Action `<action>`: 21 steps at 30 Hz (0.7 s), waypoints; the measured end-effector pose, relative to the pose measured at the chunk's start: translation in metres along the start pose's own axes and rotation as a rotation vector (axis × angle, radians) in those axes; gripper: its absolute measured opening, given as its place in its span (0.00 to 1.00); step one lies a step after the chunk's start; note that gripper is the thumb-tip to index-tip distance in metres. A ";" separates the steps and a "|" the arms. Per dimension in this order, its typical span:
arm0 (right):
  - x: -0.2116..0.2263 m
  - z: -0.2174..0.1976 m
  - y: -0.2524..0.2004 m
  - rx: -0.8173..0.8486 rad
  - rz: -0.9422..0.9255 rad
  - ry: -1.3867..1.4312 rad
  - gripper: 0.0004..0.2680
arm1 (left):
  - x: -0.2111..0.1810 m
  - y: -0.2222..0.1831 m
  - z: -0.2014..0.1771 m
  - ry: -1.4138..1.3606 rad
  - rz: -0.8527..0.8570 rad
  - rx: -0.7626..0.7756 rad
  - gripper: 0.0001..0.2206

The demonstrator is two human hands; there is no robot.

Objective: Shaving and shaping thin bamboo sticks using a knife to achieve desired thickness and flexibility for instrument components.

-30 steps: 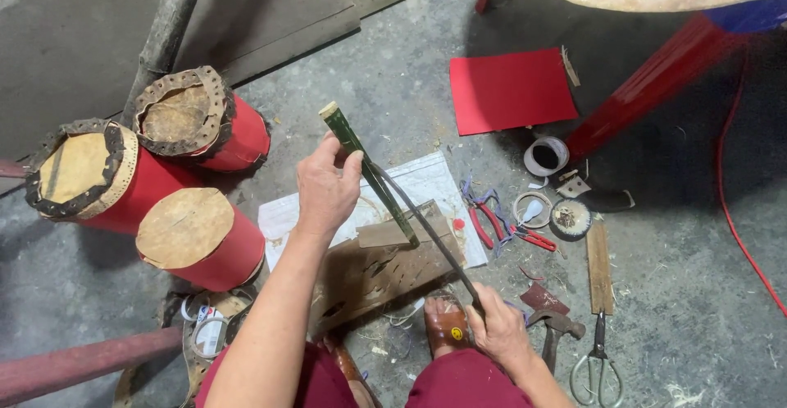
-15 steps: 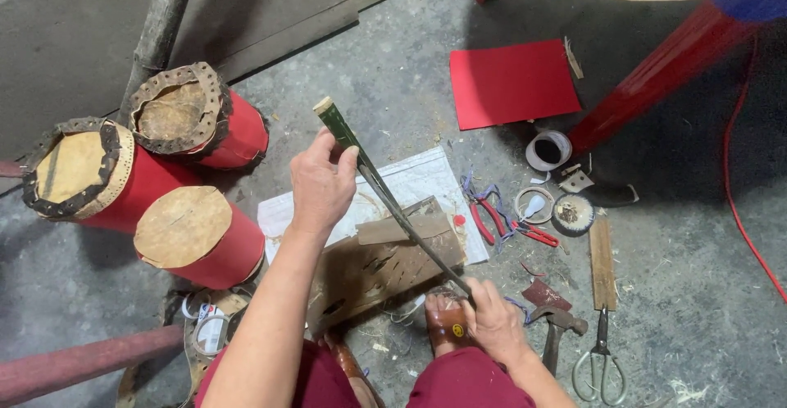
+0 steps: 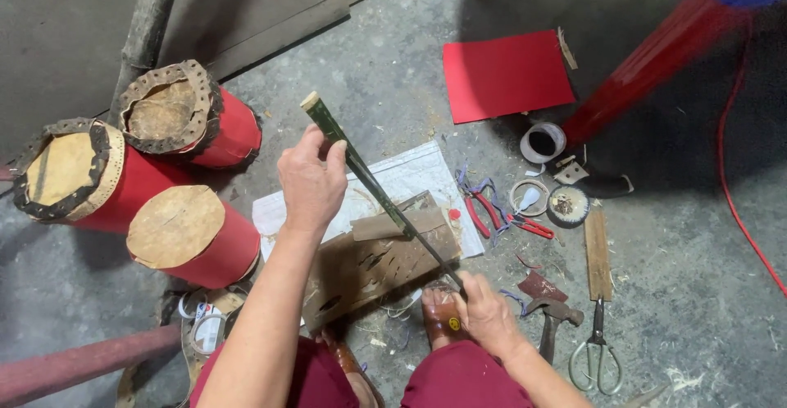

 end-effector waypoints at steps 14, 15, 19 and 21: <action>-0.018 0.021 -0.026 0.156 0.170 0.104 0.18 | -0.005 0.000 -0.001 -0.050 0.070 -0.007 0.03; -0.025 0.023 -0.025 0.260 0.254 0.057 0.18 | -0.006 0.002 -0.001 -0.066 0.050 0.019 0.04; -0.013 -0.030 -0.034 0.281 0.272 -0.113 0.14 | -0.008 0.000 0.000 -0.083 0.031 0.084 0.04; -0.001 -0.058 -0.035 0.274 0.255 -0.145 0.14 | -0.008 -0.002 0.003 -0.107 0.039 0.077 0.07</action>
Point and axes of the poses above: each hand's wrist, its own y-axis towards the middle knuckle, its own z-axis out of the palm, x = y × z, the point moved 7 cm from there along y, towards the middle knuckle, and after that the axes turned 13 degrees about x, right-handed, at the moved point
